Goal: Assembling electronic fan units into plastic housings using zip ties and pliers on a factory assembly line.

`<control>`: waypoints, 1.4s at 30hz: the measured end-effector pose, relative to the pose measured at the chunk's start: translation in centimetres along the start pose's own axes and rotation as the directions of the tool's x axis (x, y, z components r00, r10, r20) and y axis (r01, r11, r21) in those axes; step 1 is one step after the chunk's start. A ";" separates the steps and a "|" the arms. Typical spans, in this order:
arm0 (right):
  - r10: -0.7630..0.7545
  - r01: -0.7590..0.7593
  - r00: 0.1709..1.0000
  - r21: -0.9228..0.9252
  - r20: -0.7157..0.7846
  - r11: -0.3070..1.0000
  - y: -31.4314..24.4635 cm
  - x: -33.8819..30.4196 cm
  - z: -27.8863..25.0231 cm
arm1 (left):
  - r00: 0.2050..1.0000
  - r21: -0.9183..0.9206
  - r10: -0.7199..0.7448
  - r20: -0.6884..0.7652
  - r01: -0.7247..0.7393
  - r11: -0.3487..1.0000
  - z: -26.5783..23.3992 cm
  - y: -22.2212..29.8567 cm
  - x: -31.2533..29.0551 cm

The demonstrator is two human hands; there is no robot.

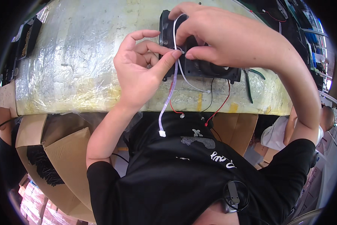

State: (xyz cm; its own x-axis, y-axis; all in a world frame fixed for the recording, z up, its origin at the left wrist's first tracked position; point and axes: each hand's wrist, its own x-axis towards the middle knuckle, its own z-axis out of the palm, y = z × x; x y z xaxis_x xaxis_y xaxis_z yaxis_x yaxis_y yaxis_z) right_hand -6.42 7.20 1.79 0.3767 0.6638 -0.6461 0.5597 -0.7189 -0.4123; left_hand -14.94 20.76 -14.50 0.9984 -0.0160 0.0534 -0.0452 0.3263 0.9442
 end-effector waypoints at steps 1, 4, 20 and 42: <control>-0.041 0.039 0.998 -0.047 -0.044 0.998 0.5 -0.1 0.1 | 1.000 -0.002 0.000 0.001 0.000 1.000 0.0 0.0 0.0; -0.043 0.043 0.989 -0.005 -0.140 0.999 0.6 -0.4 -0.1 | 0.994 -0.092 -0.093 -0.052 0.088 0.992 0.0 0.2 0.0; -0.127 0.159 0.963 0.118 -0.239 0.980 3.2 0.4 0.8 | 0.987 -0.246 -0.120 -0.111 0.090 0.965 0.2 -1.0 -0.2; -0.149 0.171 0.941 0.046 -0.304 0.984 4.7 0.6 3.3 | 0.972 -0.138 -0.234 -0.035 0.227 0.964 -0.5 0.3 0.5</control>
State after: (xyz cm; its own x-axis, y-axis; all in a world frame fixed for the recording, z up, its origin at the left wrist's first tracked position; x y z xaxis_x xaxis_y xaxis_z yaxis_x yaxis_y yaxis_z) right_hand -6.03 3.56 -2.64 0.4951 0.7946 -0.3513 0.5813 -0.6035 -0.5457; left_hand -14.40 21.35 -14.35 0.9819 -0.0583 -0.1801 0.1872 0.4418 0.8774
